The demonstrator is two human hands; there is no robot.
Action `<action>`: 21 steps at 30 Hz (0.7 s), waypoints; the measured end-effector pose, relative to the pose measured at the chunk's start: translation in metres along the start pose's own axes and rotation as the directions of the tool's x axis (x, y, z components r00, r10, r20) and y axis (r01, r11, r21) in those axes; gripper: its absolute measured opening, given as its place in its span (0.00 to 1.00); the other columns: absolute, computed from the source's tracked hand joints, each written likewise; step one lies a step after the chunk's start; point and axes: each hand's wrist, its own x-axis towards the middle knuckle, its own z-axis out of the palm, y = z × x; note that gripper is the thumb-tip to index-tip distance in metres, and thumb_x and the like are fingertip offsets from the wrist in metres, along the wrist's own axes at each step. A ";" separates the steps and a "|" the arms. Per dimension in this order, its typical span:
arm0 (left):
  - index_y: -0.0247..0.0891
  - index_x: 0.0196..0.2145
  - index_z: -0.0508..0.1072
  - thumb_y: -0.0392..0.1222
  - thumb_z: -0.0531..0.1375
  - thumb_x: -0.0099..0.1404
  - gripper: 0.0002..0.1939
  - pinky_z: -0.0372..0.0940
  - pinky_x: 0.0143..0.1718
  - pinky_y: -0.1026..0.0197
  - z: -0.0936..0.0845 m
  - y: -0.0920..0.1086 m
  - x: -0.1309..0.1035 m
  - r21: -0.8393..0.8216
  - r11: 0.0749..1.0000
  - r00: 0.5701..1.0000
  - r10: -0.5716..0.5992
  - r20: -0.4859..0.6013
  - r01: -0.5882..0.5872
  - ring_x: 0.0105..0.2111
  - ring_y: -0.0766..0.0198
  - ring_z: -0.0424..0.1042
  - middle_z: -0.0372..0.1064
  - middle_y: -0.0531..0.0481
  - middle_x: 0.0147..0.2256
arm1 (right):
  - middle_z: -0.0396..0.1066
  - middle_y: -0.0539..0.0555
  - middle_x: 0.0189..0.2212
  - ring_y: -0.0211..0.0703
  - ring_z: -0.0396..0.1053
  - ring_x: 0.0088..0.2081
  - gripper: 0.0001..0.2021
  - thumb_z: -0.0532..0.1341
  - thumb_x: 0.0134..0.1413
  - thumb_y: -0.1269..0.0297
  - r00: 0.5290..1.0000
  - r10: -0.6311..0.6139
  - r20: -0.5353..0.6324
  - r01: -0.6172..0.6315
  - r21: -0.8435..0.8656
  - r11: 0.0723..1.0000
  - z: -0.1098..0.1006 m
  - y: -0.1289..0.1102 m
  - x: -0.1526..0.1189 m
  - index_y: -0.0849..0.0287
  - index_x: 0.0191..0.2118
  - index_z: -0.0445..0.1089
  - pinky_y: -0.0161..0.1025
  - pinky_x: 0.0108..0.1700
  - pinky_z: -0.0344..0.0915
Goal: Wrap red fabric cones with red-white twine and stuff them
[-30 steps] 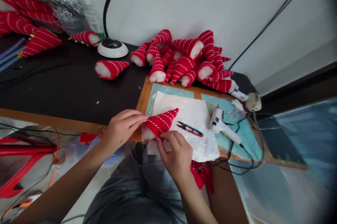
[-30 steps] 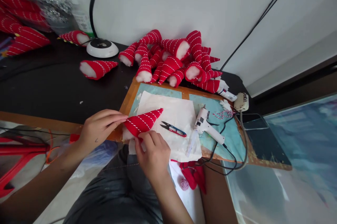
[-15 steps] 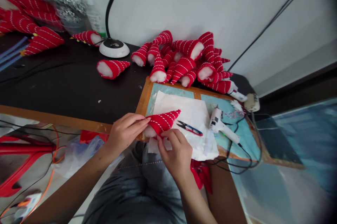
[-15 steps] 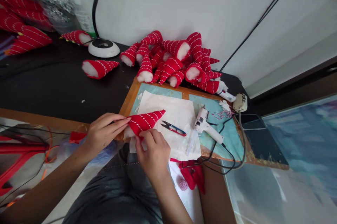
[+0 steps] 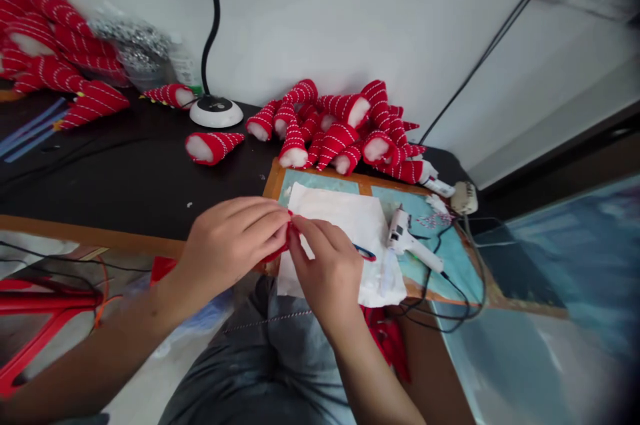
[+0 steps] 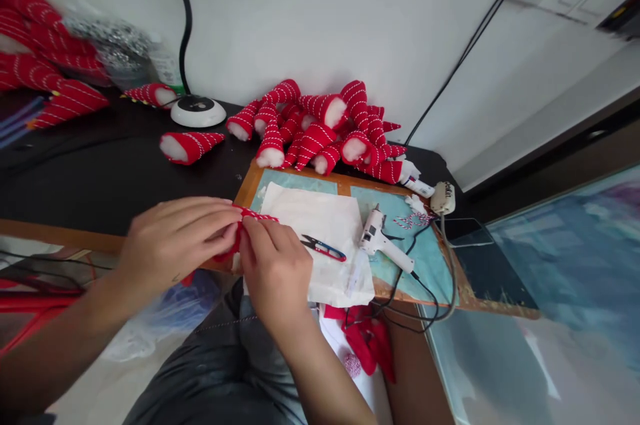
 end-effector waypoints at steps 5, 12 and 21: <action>0.40 0.30 0.74 0.36 0.60 0.67 0.07 0.71 0.37 0.51 -0.035 0.016 0.069 0.176 0.976 0.912 0.046 0.407 -0.128 0.37 0.49 0.76 0.72 0.47 0.30 | 0.80 0.53 0.40 0.40 0.78 0.40 0.10 0.60 0.67 0.69 0.995 0.101 0.016 -0.101 0.243 0.965 -0.018 -0.005 0.011 0.60 0.48 0.78 0.36 0.44 0.74; 0.38 0.33 0.77 0.34 0.66 0.62 0.02 0.58 0.29 0.55 0.036 0.032 0.085 0.100 0.993 0.591 -0.042 0.806 -0.065 0.30 0.50 0.75 0.74 0.47 0.27 | 0.82 0.56 0.41 0.44 0.80 0.38 0.14 0.60 0.64 0.60 0.853 0.443 0.275 -0.522 0.440 0.731 -0.012 0.032 -0.040 0.60 0.47 0.80 0.35 0.39 0.77; 0.36 0.41 0.79 0.30 0.58 0.69 0.10 0.61 0.33 0.54 0.107 0.047 0.072 -0.203 0.979 0.568 0.180 0.803 -0.022 0.37 0.47 0.78 0.79 0.42 0.36 | 0.81 0.51 0.35 0.49 0.78 0.40 0.06 0.67 0.59 0.65 0.807 0.552 0.209 -0.482 -0.307 0.821 -0.034 0.075 -0.065 0.51 0.42 0.82 0.37 0.36 0.67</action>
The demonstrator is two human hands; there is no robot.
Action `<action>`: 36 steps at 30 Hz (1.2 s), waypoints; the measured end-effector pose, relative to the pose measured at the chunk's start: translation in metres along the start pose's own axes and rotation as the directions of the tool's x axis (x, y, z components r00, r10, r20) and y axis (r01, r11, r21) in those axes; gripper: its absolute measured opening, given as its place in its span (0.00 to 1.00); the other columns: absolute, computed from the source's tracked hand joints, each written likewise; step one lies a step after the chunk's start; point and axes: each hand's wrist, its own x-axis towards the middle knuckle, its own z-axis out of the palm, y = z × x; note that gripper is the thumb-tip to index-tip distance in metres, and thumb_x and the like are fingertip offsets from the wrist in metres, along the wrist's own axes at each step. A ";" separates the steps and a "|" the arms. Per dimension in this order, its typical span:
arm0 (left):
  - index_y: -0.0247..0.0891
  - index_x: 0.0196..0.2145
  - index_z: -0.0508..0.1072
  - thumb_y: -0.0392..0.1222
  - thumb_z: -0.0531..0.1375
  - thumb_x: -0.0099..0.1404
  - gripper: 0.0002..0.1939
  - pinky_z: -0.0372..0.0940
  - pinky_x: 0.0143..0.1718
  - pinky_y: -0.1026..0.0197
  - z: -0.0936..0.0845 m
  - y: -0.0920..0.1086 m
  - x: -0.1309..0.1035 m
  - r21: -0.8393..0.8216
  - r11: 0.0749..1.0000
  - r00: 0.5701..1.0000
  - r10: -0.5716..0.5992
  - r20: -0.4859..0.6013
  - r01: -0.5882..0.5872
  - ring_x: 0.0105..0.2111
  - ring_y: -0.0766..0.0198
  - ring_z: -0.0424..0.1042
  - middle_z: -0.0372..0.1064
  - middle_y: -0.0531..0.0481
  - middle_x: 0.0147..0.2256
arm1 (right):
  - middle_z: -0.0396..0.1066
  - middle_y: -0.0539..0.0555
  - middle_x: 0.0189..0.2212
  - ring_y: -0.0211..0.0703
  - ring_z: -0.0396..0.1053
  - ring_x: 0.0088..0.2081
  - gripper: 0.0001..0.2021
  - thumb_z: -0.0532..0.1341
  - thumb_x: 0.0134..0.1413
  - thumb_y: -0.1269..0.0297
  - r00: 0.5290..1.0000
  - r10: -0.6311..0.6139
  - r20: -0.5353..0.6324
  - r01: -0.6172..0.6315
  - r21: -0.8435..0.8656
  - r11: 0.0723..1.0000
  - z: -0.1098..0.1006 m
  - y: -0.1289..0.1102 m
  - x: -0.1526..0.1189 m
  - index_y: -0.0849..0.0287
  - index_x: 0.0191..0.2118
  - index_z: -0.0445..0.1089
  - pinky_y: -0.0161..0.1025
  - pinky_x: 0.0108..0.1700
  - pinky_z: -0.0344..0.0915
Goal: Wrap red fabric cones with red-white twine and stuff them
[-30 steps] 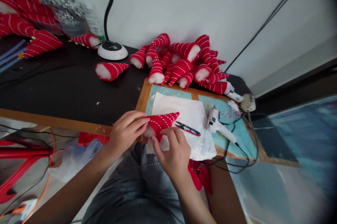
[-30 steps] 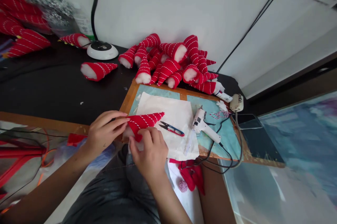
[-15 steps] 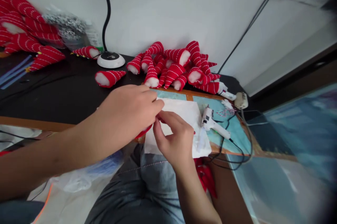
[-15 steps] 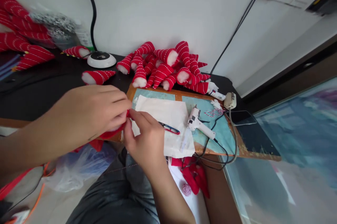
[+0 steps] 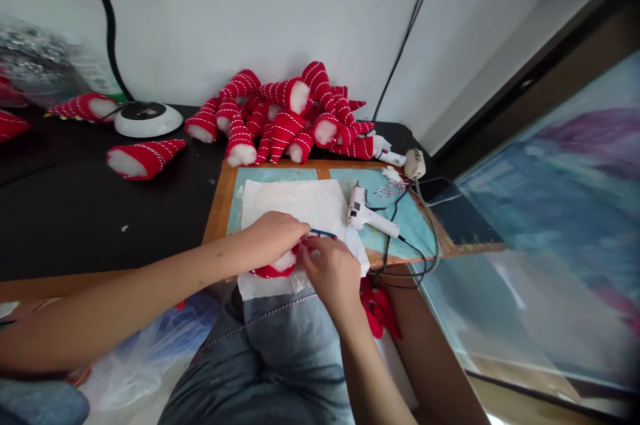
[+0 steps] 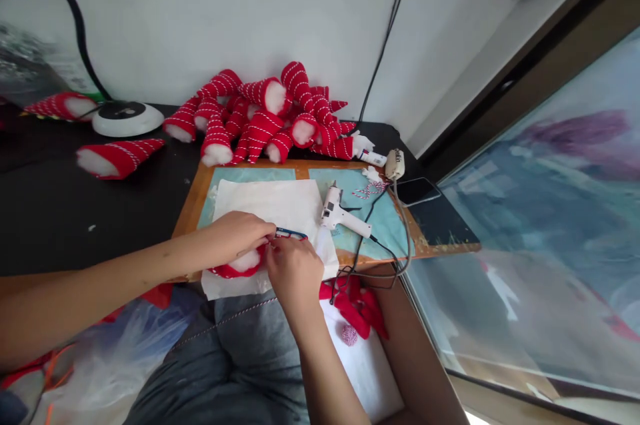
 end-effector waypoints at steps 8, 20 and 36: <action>0.41 0.41 0.72 0.36 0.57 0.69 0.05 0.59 0.35 0.59 0.008 -0.027 -0.002 -0.308 0.948 0.996 0.059 -0.060 -0.074 0.35 0.55 0.75 0.78 0.49 0.33 | 0.80 0.46 0.29 0.43 0.78 0.31 0.03 0.72 0.56 0.59 0.995 0.087 0.054 -0.090 0.056 0.994 0.012 -0.005 0.008 0.49 0.34 0.81 0.36 0.27 0.59; 0.41 0.40 0.76 0.42 0.64 0.60 0.09 0.69 0.38 0.59 0.027 -0.052 -0.003 -0.627 0.749 0.976 -0.197 0.094 0.211 0.39 0.54 0.79 0.81 0.48 0.40 | 0.82 0.47 0.34 0.47 0.80 0.34 0.07 0.70 0.58 0.65 0.986 0.108 0.124 -0.122 0.111 0.986 0.011 -0.004 0.008 0.45 0.41 0.83 0.36 0.31 0.64; 0.38 0.37 0.79 0.45 0.64 0.56 0.12 0.65 0.43 0.59 0.024 -0.059 -0.003 -0.804 0.540 0.966 -0.084 0.243 0.249 0.40 0.56 0.75 0.79 0.48 0.38 | 0.82 0.46 0.42 0.45 0.77 0.39 0.11 0.66 0.61 0.69 0.943 0.187 0.274 -0.254 0.231 0.939 0.003 0.003 0.012 0.46 0.45 0.83 0.40 0.43 0.67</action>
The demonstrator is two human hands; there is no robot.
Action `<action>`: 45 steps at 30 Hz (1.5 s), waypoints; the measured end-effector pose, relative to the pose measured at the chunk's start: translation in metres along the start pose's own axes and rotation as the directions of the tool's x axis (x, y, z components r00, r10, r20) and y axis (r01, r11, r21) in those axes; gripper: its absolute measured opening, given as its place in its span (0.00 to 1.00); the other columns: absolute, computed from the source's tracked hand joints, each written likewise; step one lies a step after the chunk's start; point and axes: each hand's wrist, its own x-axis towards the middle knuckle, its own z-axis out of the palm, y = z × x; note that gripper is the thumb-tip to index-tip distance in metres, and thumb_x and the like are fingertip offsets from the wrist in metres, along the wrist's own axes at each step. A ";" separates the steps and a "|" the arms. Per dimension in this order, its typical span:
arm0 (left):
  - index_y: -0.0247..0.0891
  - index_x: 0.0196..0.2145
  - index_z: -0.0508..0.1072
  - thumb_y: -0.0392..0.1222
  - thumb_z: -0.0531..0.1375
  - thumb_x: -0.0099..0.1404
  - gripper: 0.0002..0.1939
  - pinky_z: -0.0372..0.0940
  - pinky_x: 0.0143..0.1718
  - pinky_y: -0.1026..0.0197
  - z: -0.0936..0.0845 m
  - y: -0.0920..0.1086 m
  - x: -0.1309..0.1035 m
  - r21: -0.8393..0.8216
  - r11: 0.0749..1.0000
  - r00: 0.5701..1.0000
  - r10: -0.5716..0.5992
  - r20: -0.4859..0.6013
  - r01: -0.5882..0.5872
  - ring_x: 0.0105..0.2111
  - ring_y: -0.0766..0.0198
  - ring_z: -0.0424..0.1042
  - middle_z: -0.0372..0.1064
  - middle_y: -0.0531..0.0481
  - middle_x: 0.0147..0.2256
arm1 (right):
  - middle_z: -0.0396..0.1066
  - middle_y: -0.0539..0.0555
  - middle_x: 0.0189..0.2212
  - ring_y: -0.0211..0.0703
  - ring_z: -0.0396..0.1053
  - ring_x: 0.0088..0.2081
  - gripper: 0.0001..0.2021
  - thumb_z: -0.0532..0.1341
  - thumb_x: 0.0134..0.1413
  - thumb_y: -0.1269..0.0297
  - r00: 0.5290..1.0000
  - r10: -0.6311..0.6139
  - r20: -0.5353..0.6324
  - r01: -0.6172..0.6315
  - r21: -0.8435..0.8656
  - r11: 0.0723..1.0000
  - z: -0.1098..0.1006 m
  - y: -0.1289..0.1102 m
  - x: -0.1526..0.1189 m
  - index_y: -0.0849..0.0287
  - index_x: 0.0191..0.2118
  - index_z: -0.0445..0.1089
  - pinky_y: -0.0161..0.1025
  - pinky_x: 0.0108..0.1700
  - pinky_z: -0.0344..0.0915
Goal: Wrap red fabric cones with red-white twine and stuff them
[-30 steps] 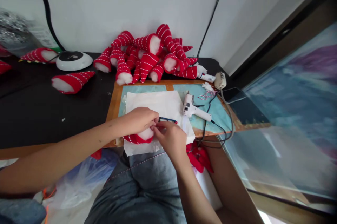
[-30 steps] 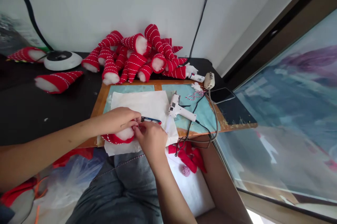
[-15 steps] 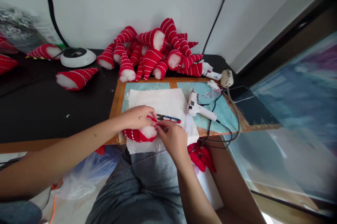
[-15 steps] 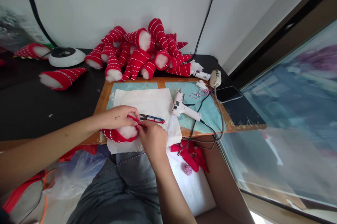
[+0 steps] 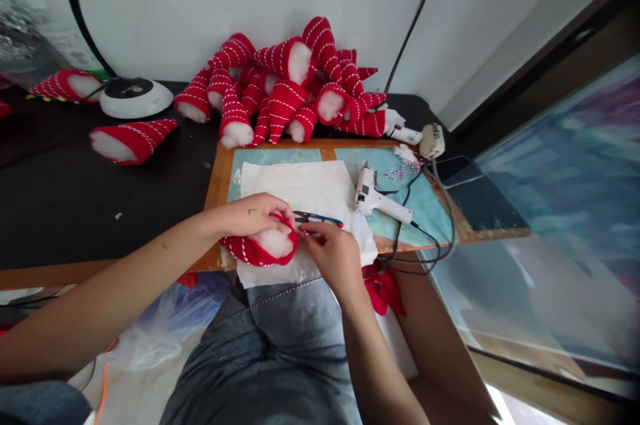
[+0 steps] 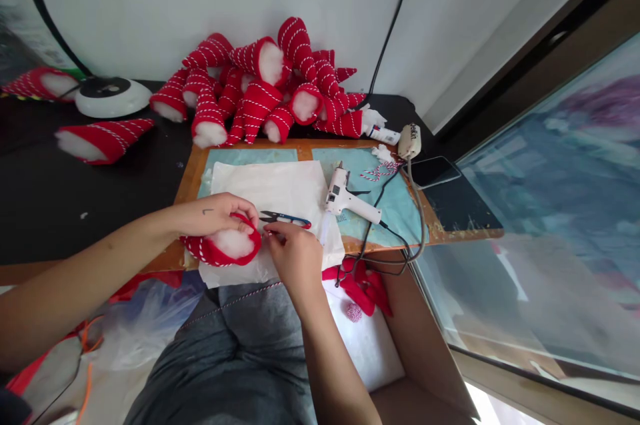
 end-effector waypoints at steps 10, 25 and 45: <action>0.39 0.38 0.76 0.47 0.62 0.60 0.11 0.65 0.46 0.58 0.008 0.008 -0.002 0.080 0.997 1.000 0.008 0.005 -0.008 0.43 0.56 0.75 0.78 0.48 0.41 | 0.81 0.45 0.40 0.40 0.74 0.35 0.09 0.68 0.59 0.69 0.996 -0.059 -0.065 0.064 0.080 0.995 0.002 0.004 -0.004 0.48 0.42 0.82 0.37 0.39 0.64; 0.39 0.46 0.75 0.49 0.65 0.57 0.20 0.63 0.34 0.61 0.014 0.003 0.001 0.009 0.999 0.997 -0.051 -0.059 0.051 0.34 0.58 0.75 0.79 0.46 0.41 | 0.66 0.74 0.62 0.68 0.62 0.65 0.31 0.54 0.53 0.76 0.857 -0.380 -0.347 0.049 -0.681 0.731 -0.064 0.086 0.027 0.81 0.64 0.63 0.63 0.68 0.58; 0.40 0.42 0.76 0.48 0.62 0.60 0.14 0.62 0.29 0.63 0.016 -0.005 -0.001 -0.012 0.999 0.994 -0.047 -0.095 0.047 0.31 0.60 0.72 0.77 0.48 0.35 | 0.70 0.53 0.34 0.43 0.71 0.33 0.05 0.60 0.66 0.62 0.810 -0.483 -0.331 0.467 -0.132 0.874 -0.075 0.045 -0.050 0.56 0.41 0.70 0.37 0.34 0.65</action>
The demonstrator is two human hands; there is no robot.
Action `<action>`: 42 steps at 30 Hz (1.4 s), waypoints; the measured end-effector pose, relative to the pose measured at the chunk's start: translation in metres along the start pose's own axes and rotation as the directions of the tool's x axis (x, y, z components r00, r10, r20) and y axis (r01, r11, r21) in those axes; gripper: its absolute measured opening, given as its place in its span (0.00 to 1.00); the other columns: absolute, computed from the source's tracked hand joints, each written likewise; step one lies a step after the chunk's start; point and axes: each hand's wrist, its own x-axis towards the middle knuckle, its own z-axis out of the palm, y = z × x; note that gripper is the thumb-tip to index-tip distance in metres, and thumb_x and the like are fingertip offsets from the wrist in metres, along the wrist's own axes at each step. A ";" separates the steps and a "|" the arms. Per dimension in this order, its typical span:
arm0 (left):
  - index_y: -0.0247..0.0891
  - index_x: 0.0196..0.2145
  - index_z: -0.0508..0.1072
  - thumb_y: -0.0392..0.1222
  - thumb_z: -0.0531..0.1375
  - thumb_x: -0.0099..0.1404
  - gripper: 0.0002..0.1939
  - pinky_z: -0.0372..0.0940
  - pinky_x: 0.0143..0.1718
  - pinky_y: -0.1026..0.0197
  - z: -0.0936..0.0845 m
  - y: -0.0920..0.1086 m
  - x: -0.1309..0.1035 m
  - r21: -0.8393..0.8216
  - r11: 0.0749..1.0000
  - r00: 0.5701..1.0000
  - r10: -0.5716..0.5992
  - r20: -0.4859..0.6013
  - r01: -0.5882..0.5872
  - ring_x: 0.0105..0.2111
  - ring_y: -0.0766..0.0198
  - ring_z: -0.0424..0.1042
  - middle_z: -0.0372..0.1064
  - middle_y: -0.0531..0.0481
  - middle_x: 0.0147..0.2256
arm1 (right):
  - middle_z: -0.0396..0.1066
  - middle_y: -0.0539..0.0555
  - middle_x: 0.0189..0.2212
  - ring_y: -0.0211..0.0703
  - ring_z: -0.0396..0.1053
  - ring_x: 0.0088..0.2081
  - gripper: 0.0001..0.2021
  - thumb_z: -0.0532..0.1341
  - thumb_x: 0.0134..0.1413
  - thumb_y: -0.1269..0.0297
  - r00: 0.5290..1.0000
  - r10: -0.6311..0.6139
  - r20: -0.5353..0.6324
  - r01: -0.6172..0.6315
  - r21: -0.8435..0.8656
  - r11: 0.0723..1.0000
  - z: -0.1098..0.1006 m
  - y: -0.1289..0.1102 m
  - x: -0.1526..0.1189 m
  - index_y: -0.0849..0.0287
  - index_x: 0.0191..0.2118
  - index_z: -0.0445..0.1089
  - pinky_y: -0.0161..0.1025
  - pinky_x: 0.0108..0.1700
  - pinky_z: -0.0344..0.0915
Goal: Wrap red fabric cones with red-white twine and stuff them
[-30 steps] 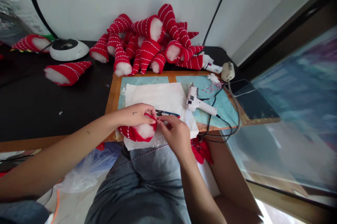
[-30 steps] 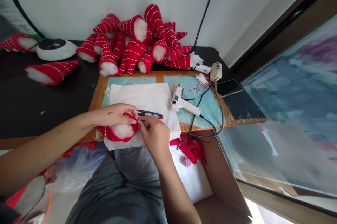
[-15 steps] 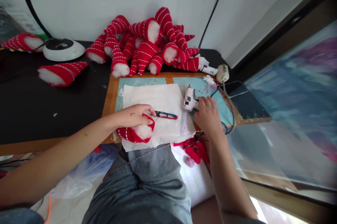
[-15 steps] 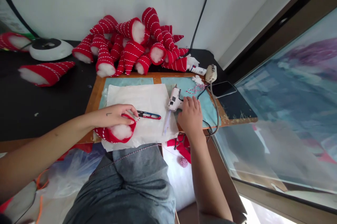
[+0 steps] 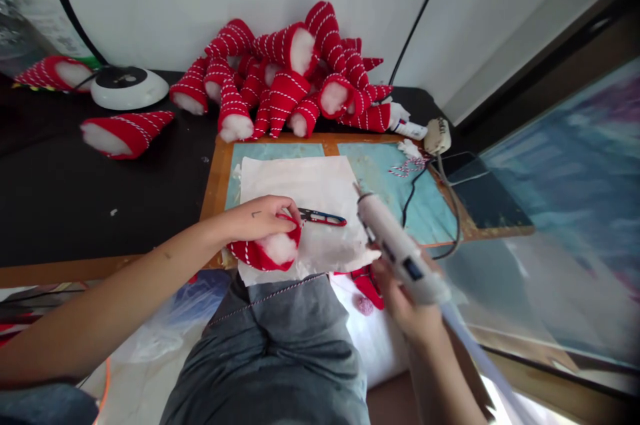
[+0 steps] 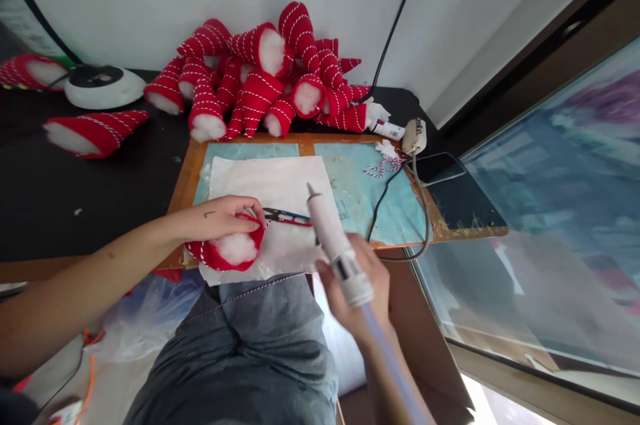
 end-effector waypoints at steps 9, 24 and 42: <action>0.39 0.40 0.75 0.49 0.61 0.62 0.13 0.65 0.31 0.62 0.001 0.003 -0.001 -0.039 0.999 1.000 0.007 -0.021 -0.007 0.32 0.58 0.74 0.76 0.47 0.33 | 0.67 0.52 0.28 0.39 0.66 0.28 0.14 0.58 0.66 0.55 0.915 0.164 0.368 -0.254 0.210 0.944 0.027 -0.018 -0.027 0.58 0.32 0.66 0.34 0.29 0.60; 0.39 0.40 0.76 0.48 0.61 0.62 0.13 0.64 0.32 0.62 0.000 0.003 -0.001 -0.025 1.000 1.000 0.009 -0.021 -0.009 0.33 0.58 0.73 0.76 0.47 0.34 | 0.71 0.55 0.29 0.44 0.70 0.30 0.16 0.57 0.66 0.50 0.888 0.211 0.409 -0.297 0.156 0.942 0.037 -0.017 -0.024 0.57 0.33 0.69 0.37 0.34 0.67; 0.38 0.40 0.74 0.48 0.59 0.61 0.13 0.53 0.24 0.63 0.002 0.009 -0.002 -0.048 0.997 0.997 -0.064 -0.041 0.062 0.24 0.65 0.63 0.73 0.49 0.30 | 0.69 0.53 0.26 0.42 0.68 0.28 0.16 0.58 0.65 0.52 0.894 0.208 0.397 -0.272 0.113 0.956 0.031 -0.018 -0.023 0.57 0.30 0.66 0.35 0.29 0.61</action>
